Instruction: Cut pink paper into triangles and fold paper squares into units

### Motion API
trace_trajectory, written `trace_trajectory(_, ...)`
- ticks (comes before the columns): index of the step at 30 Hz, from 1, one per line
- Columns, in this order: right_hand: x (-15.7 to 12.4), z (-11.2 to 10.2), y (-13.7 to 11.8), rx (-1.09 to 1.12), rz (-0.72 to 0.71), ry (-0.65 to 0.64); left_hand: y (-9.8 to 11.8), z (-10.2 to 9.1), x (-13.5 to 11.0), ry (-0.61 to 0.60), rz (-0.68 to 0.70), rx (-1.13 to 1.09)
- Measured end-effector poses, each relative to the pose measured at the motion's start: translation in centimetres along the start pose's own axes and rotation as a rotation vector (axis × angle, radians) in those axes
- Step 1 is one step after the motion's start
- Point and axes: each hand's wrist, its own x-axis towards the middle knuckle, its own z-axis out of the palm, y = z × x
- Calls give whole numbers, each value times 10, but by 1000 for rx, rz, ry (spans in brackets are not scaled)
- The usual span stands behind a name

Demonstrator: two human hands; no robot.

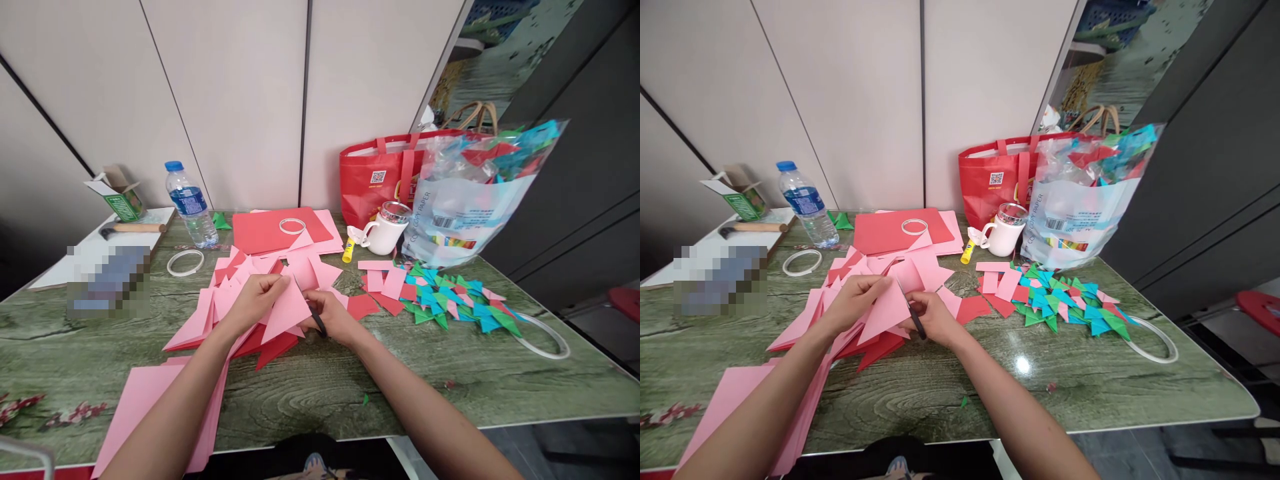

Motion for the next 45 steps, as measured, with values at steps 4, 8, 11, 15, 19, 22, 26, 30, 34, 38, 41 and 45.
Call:
trace_trajectory(4, 0, 2, 0, 17, 13, 14, -1, 1, 1, 13, 10, 25)
trace_trajectory(8, -1, 4, -2, 9, 11, 10, -3, 1, 1, 17, 17, 35)
trace_trajectory(11, -1, 4, -2, 16, 3, 8, -2, 1, 1, 19, 21, 41)
trace_trajectory(15, -1, 5, 1, 24, 0, 8, -2, 1, 0, 15, 17, 34)
trace_trajectory(19, 0, 6, 6, 50, -5, 20, -2, 1, 0, 11, 14, 31)
trace_trajectory(22, 0, 7, 8, 76, 3, 39, -2, 0, 0, 9, 7, 14)
trace_trajectory(26, 1, 7, 6, 55, 6, 63, -1, 1, -1, -14, -18, -34)
trace_trajectory(30, 3, 7, 4, 30, -77, 83, -3, 2, -1, -72, -30, -31)
trace_trajectory(34, 3, 8, 3, 44, -98, 85, -4, 3, -1, -85, -20, -9)
trace_trajectory(38, 2, 8, 4, 44, -91, 86, -3, 3, 0, -68, 27, 23)
trace_trajectory(41, 2, 8, 4, 47, -88, 78, -1, 4, 0, -45, 56, 28)
trace_trajectory(45, 2, 9, 5, 57, -96, 73, -1, 6, 0, -10, 69, 52)
